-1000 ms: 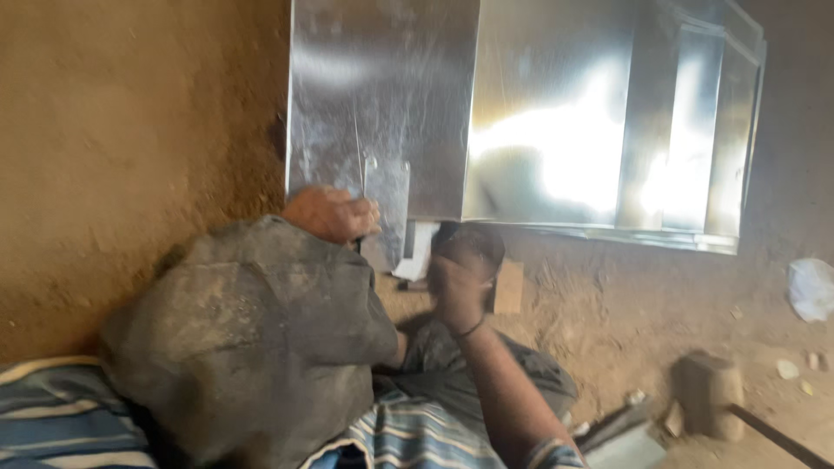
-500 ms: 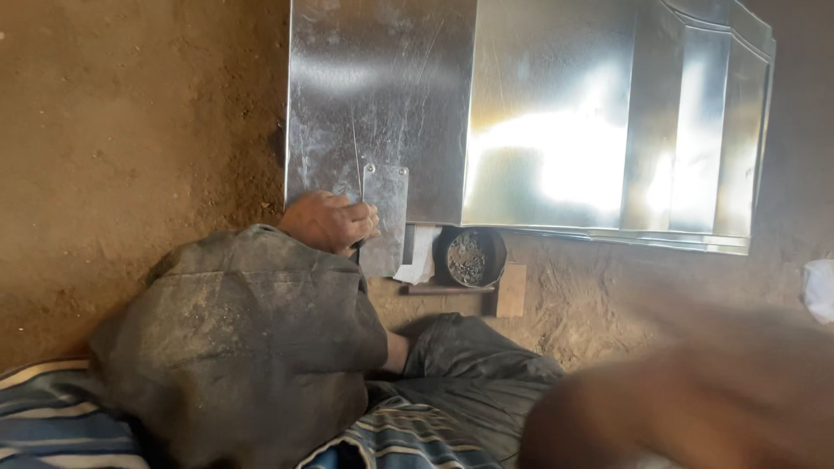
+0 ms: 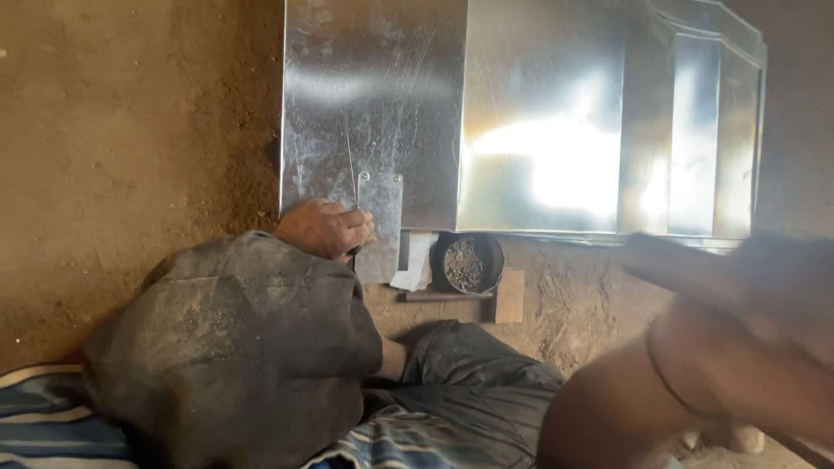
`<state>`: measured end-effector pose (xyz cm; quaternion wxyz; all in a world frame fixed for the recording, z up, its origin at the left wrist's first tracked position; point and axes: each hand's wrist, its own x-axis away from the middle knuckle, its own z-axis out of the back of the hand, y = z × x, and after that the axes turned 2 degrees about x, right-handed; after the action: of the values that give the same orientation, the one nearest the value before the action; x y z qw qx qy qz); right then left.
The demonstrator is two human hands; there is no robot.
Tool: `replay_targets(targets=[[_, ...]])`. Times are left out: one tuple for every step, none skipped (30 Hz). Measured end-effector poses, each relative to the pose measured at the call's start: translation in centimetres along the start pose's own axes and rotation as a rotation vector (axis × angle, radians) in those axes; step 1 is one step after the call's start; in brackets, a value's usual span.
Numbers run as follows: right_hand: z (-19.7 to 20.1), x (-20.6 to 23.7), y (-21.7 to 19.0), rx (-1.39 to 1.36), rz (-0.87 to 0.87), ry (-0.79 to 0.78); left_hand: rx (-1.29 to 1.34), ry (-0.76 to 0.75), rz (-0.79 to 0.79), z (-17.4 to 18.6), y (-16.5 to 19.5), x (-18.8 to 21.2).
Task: The person sits on the ground and hammers small rectangular sheet metal pieces flat on a steel beam used as an anvil, working one piece at a time with a hammer. They reposition and turn each piece between strikes, then set finished pieces aside and handle larger sheet metal panels.
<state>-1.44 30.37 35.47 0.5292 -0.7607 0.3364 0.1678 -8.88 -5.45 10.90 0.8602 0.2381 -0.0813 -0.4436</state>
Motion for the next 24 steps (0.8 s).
replay_targets(targets=[[-1.3,1.0,-0.1,-0.087,0.047,0.0,-0.01,0.001,-0.004,-0.2,-0.1,0.0],[-2.5,3.3,1.3,-0.041,-0.038,0.035,-0.006,-0.095,0.006,-0.4,0.0,0.0],[-3.5,6.0,3.5,0.096,-0.207,0.061,0.0,-0.14,0.017,-0.5,-0.2,-0.1],[-4.4,9.7,7.3,0.447,-0.613,-0.007,-0.001,-0.156,0.019,-0.6,0.0,-0.1],[-5.1,13.1,10.6,0.673,-1.06,-0.186,0.005,-0.128,0.022,-0.5,-0.2,-0.2],[-4.7,15.6,13.1,0.656,-1.344,-0.236,0.005,-0.112,0.02,-0.6,0.1,-0.2],[-3.8,17.5,14.7,0.619,-1.516,-0.253,0.006,-0.098,0.02,-0.4,0.0,-0.3],[-2.5,18.4,15.4,0.614,-1.489,-0.245,0.003,-0.091,0.016,-0.5,0.4,-0.2],[-1.6,18.2,16.0,0.594,-1.394,-0.214,-0.003,-0.095,0.017,-0.3,0.2,-0.4],[-0.6,17.0,15.0,0.583,-1.313,-0.196,0.0,-0.096,0.02,-0.2,0.5,-0.3],[0.1,15.2,13.5,0.597,-1.22,-0.198,0.007,-0.093,0.02,-0.2,0.4,-0.3],[0.3,12.8,11.5,0.599,-1.076,-0.198,-0.001,-0.09,0.015,-0.1,0.5,-0.3],[0.2,10.1,8.9,0.561,-0.894,-0.185,-0.002,-0.083,0.015,-0.2,0.5,-0.2],[-0.4,7.8,6.7,0.459,-0.697,-0.161,0.003,-0.081,0.021,-0.3,0.4,-0.2],[-1.2,5.8,4.5,0.285,-0.487,-0.126,0.008,-0.077,0.017,-0.5,0.4,-0.2],[-2.4,4.7,3.4,0.096,-0.303,-0.098,0.003,-0.075,0.016,-0.6,0.3,-0.1],[-3.5,4.1,2.8,-0.043,-0.186,-0.065,0.007,-0.077,0.019,-0.8,0.2,-0.1],[-4.7,5.3,3.5,-0.059,-0.193,-0.034,0.008,-0.078,0.021,-0.9,0.0,-0.1],[-5.4,6.8,5.0,0.094,-0.37,-0.004,0.005,-0.088,0.024,-1.0,-0.2,-0.2],[-6.3,9.7,8.2,0.488,-0.807,-0.096,0.003,-0.088,0.024,-1.0,-0.3,-0.3],[-6.3,12.1,10.5,0.642,-1.148,-0.207,0.001,-0.091,0.025,-1.0,-0.4,-0.4],[-5.5,14.4,12.5,0.642,-1.42,-0.252,0.001,-0.089,0.028,-0.9,-0.5,-0.5],[-4.3,16.5,13.9,0.61,-1.599,-0.27,-0.003,-0.085,0.03,-0.9,-0.4,-0.6],[-2.6,18.4,13.9,0.536,-1.56,-0.224,0.0,-0.081,0.032,-0.7,-0.6,-0.6]])
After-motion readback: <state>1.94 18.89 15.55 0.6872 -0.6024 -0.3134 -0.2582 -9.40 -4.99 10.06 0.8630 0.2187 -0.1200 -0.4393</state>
